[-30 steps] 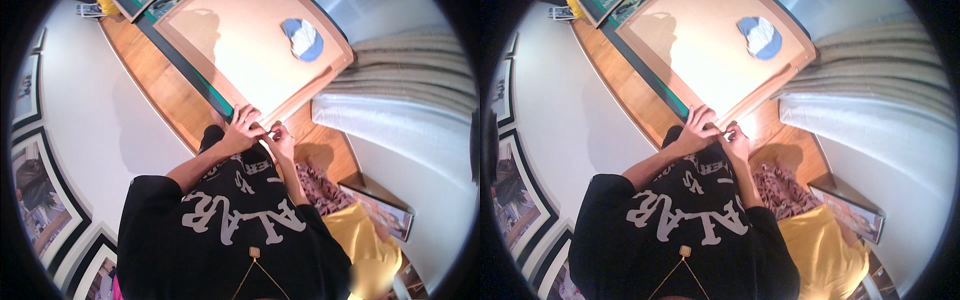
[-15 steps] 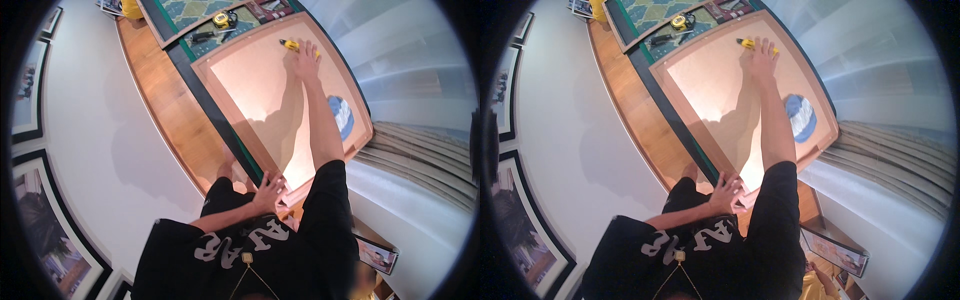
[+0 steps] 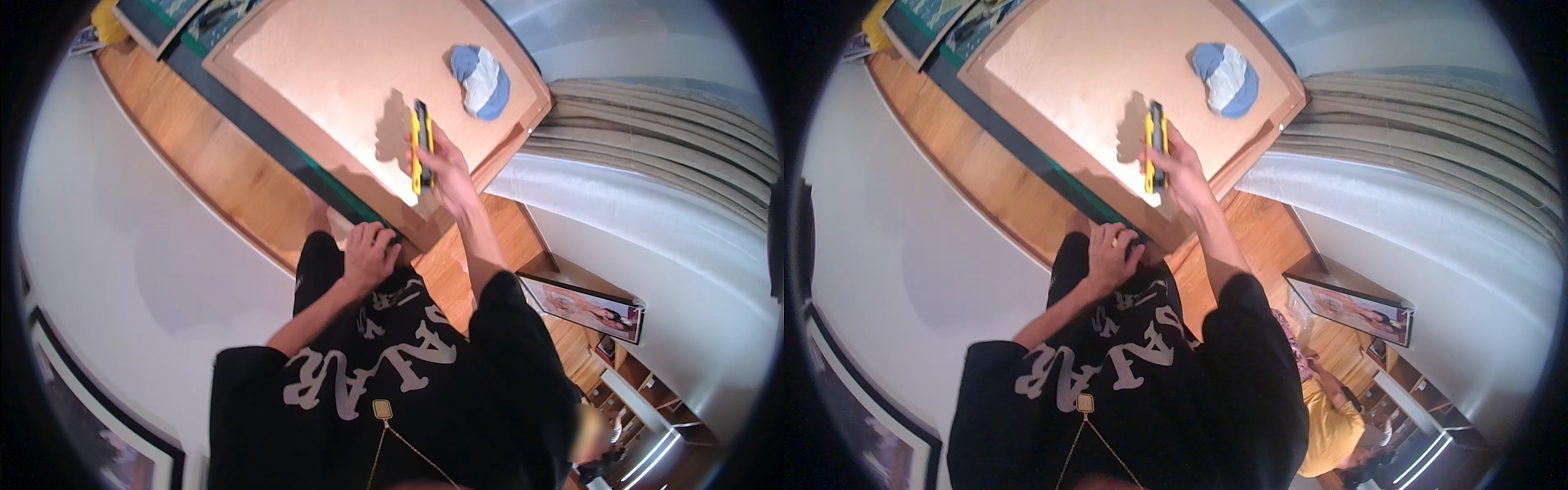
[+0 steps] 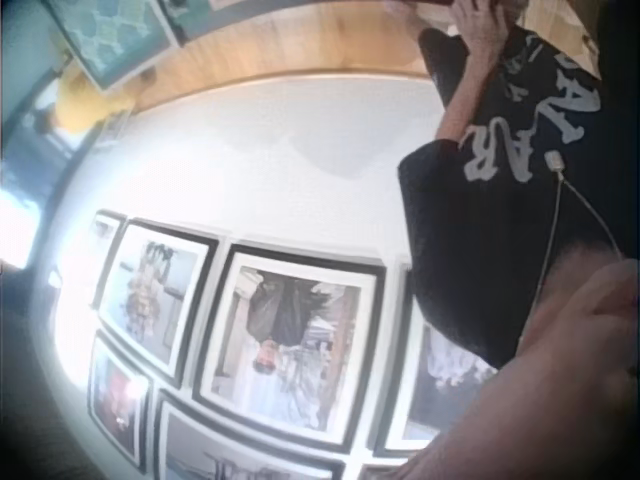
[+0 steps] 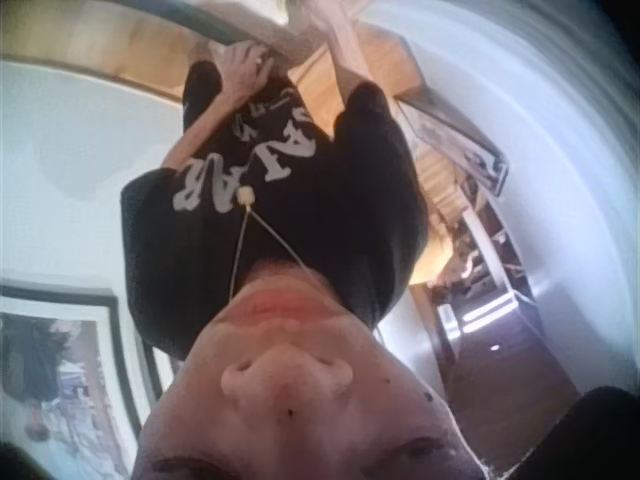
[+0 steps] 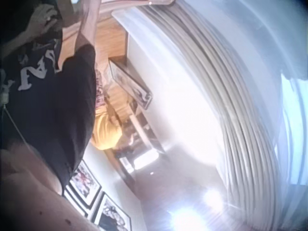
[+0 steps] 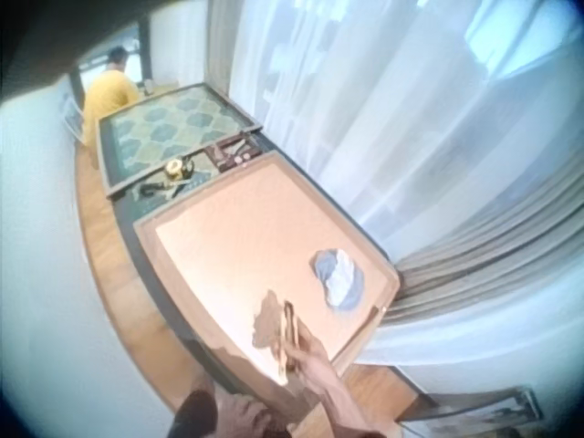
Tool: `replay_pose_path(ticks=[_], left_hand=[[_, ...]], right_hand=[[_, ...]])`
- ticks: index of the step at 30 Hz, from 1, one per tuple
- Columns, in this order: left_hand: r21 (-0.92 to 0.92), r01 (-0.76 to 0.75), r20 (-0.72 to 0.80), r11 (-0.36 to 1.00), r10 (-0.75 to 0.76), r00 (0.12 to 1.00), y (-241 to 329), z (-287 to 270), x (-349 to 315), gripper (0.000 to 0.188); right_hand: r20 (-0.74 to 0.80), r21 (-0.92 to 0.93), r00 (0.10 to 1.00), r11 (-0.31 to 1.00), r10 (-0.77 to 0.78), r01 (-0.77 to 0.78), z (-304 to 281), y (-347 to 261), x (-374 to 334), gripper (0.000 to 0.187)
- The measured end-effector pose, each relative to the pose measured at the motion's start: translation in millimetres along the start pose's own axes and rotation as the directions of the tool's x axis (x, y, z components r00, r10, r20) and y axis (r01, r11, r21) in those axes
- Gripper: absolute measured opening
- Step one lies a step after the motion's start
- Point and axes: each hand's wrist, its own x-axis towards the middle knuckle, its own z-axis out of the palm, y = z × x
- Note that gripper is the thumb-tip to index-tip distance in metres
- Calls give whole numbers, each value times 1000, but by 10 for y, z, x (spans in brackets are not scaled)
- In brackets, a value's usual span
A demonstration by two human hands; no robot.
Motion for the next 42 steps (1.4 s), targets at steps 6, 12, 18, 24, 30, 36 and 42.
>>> replay_pose_path(ticks=[6,12,18,24,30,36,42], left_hand=[[-226,265,177,937,-227,958,-29,-227,-437,51],[-83,77,37,994,-74,997,-56,-81,-648,46],[-210,224,-37,952,-237,971,112,220,-622,48],[-422,188,61,887,-179,982,-102,208,-584,55],[-511,390,435,766,-160,886,-213,130,-393,92],[-484,502,610,716,-136,781,-123,-150,-258,88],[-412,462,605,785,-143,783,-104,-145,-249,89]], right_hand=[[-122,-161,988,984,-99,79,-369,485,-1390,61],[-85,-804,958,586,-274,97,-493,1191,-2013,31],[-29,-893,976,443,-217,72,-479,1094,-1992,32],[64,-909,968,386,-243,157,-416,1121,-1965,29],[249,-937,956,212,-154,278,-523,1165,-1809,38],[279,-930,950,207,-144,304,-427,1073,-1842,37],[289,-934,948,180,-132,310,-452,1061,-1839,38]])
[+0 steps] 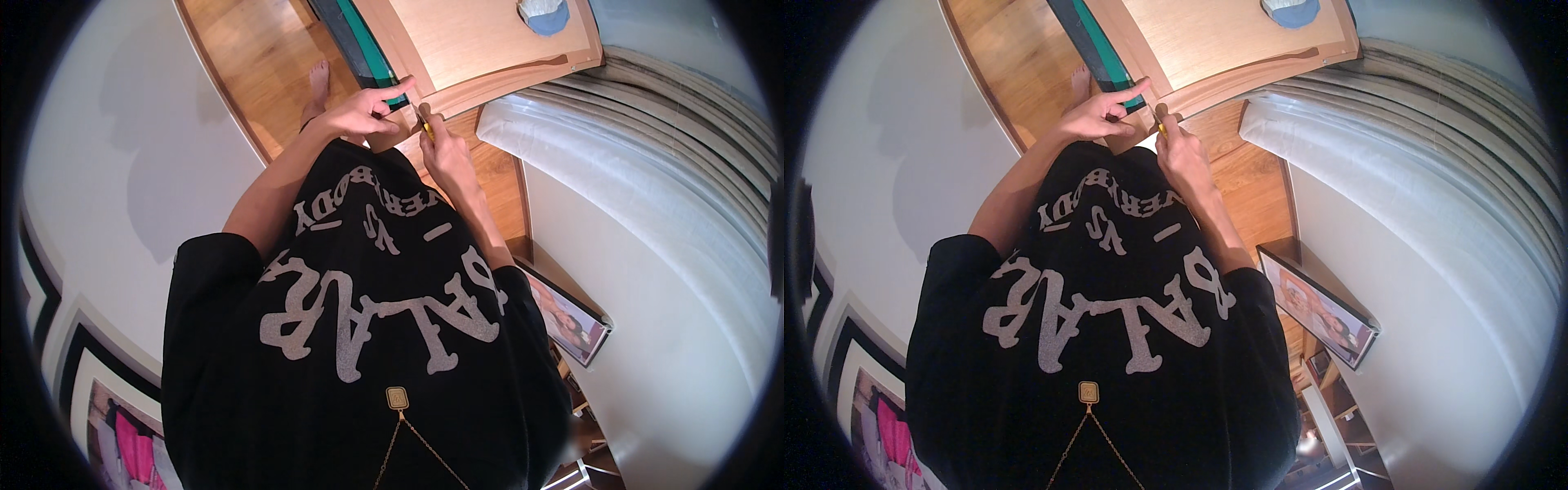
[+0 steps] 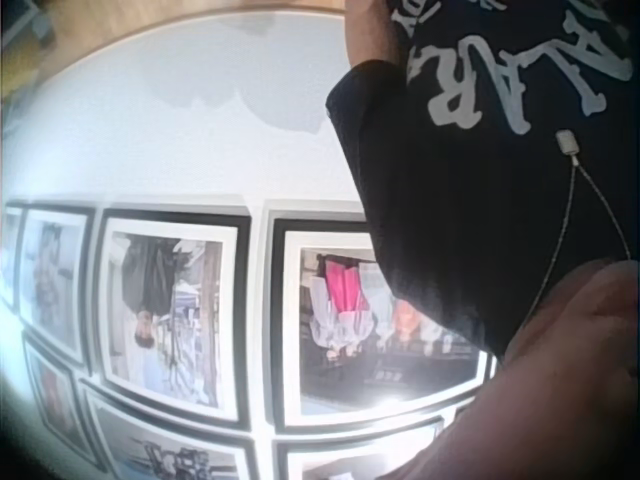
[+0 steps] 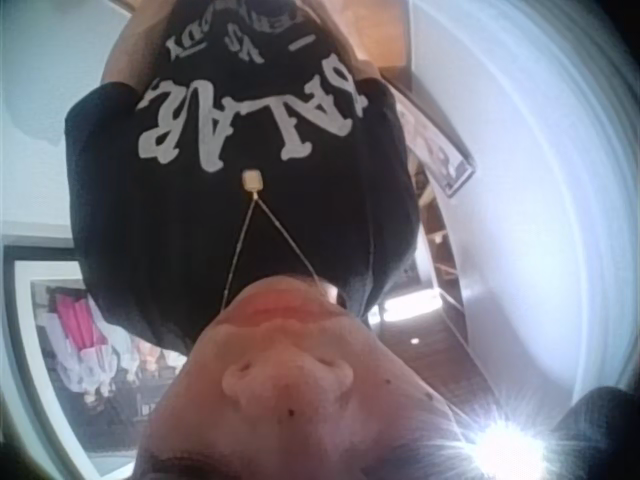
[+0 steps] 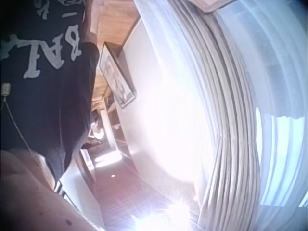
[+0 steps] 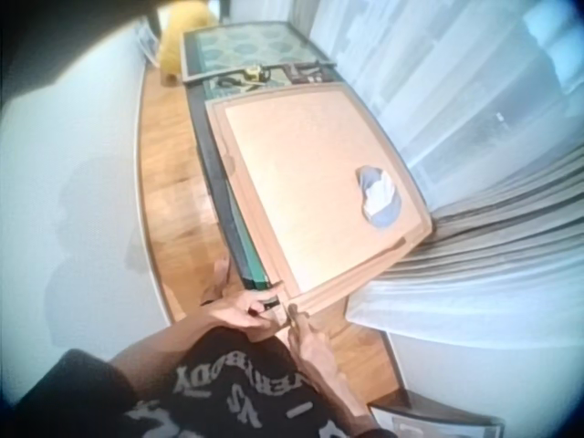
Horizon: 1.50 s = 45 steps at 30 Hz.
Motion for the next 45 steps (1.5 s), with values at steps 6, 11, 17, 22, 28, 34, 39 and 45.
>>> replay_pose_path(ticks=[6,11,17,22,28,34,39,45], left_hand=[[17,-16,8,1000,16,1000,-63,-68,39,92],[6,-4,2,1000,4,1000,-48,-47,25,91],[18,50,1,999,-50,999,49,-57,-17,91],[61,42,13,997,-42,999,65,-28,-31,96],[239,12,69,971,-29,997,233,64,-229,103],[601,-64,-313,797,308,898,1044,-187,-97,86],[982,160,-181,98,729,660,734,-421,609,75],[868,-236,-162,437,697,698,818,-137,517,46]], right_hand=[[15,-16,1000,1000,18,-18,-12,-51,83,33],[18,-57,999,998,34,-32,-8,-61,75,28],[15,-35,1000,999,25,-25,-8,-46,-59,18],[101,-134,984,982,147,-133,-50,104,-491,20],[-53,-53,969,969,240,-242,-167,75,-588,19],[-134,40,982,991,134,-130,-181,98,-242,23],[-93,23,993,997,70,-68,-120,5,72,30],[-56,-11,995,996,86,-87,-61,77,115,39]])
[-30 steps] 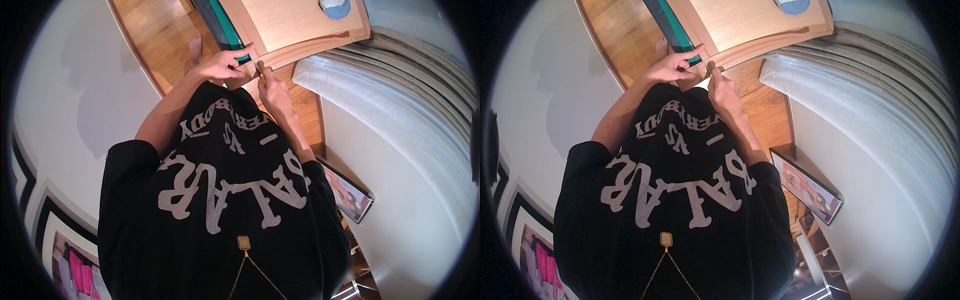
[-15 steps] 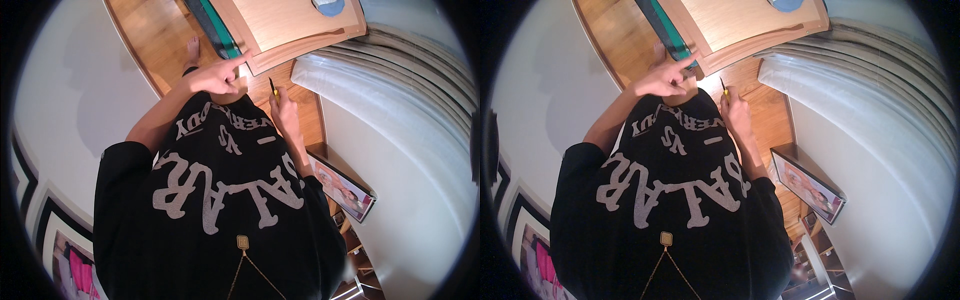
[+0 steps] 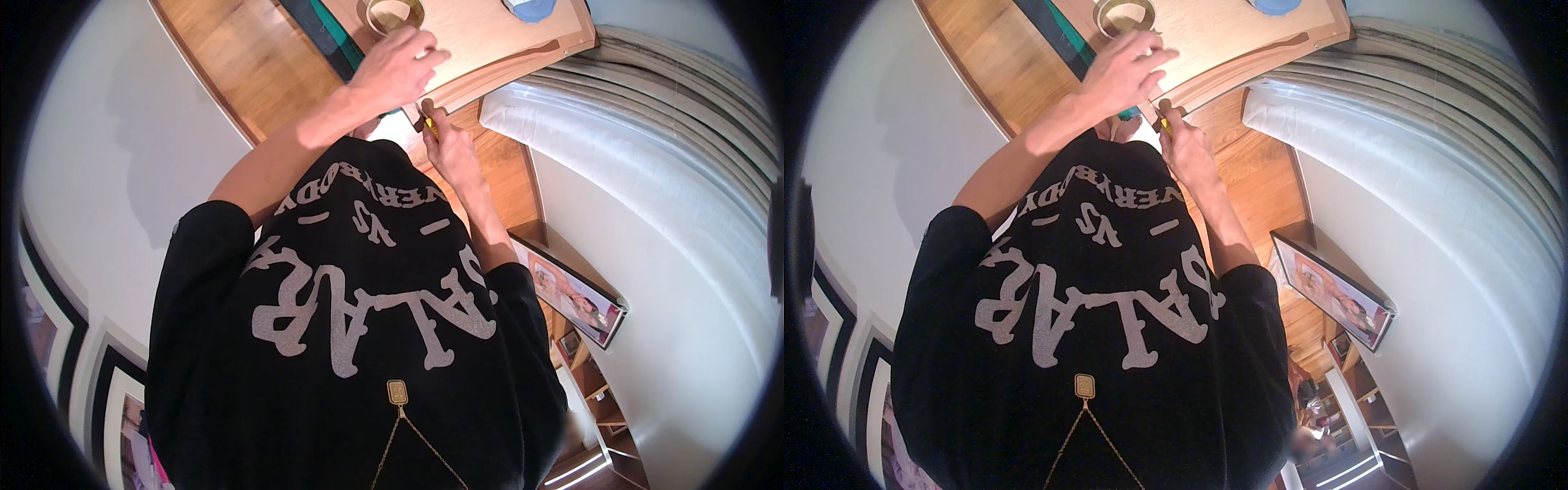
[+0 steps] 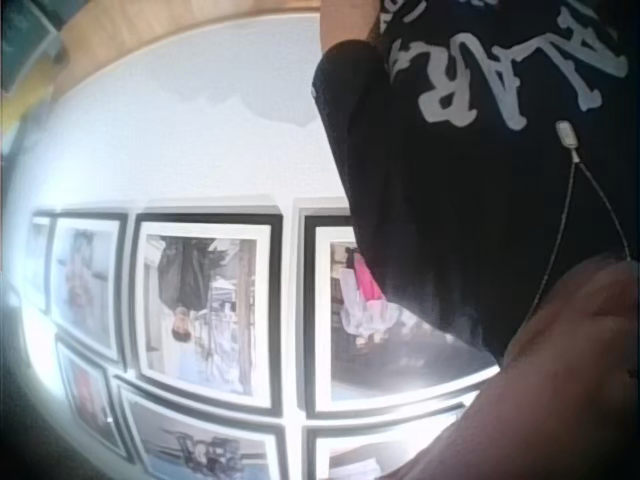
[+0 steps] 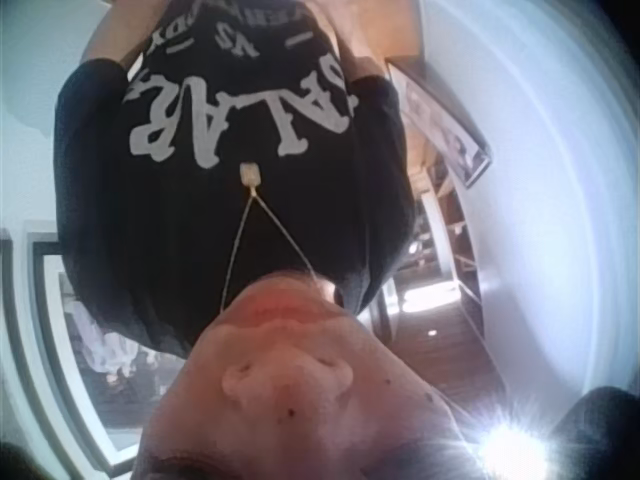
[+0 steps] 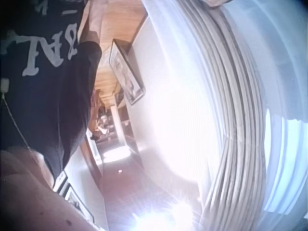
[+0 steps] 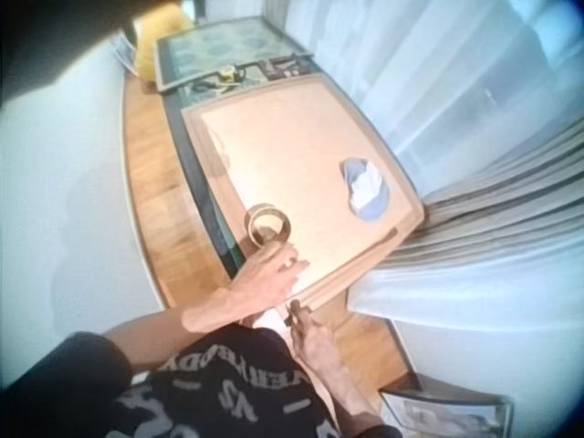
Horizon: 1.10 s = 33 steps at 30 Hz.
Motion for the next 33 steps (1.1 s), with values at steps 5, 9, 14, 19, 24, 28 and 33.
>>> replay_pose_path(ticks=[5,9,14,19,24,28,33], left_hand=[[-321,323,509,890,-125,851,-208,308,154,26],[-251,395,620,884,-166,767,-234,371,250,22],[-102,419,656,902,-256,710,-99,315,348,18],[-17,480,674,877,-344,654,-17,319,392,23],[-15,316,462,949,-274,844,-8,467,296,20],[-21,325,571,945,-256,780,5,438,346,20],[-143,350,637,926,-184,748,-9,420,359,19]], right_hand=[[29,1,1000,1000,-8,8,-60,-81,29,42],[77,-28,996,999,43,-41,-58,-32,35,44],[81,-26,995,998,56,-54,-91,-93,33,39],[92,-31,992,996,89,-86,-74,-101,22,34],[108,-52,990,995,91,-86,-69,-100,9,35],[41,20,998,999,39,-40,-74,-78,-131,34],[-17,195,948,931,319,-310,-176,-220,-396,24]])
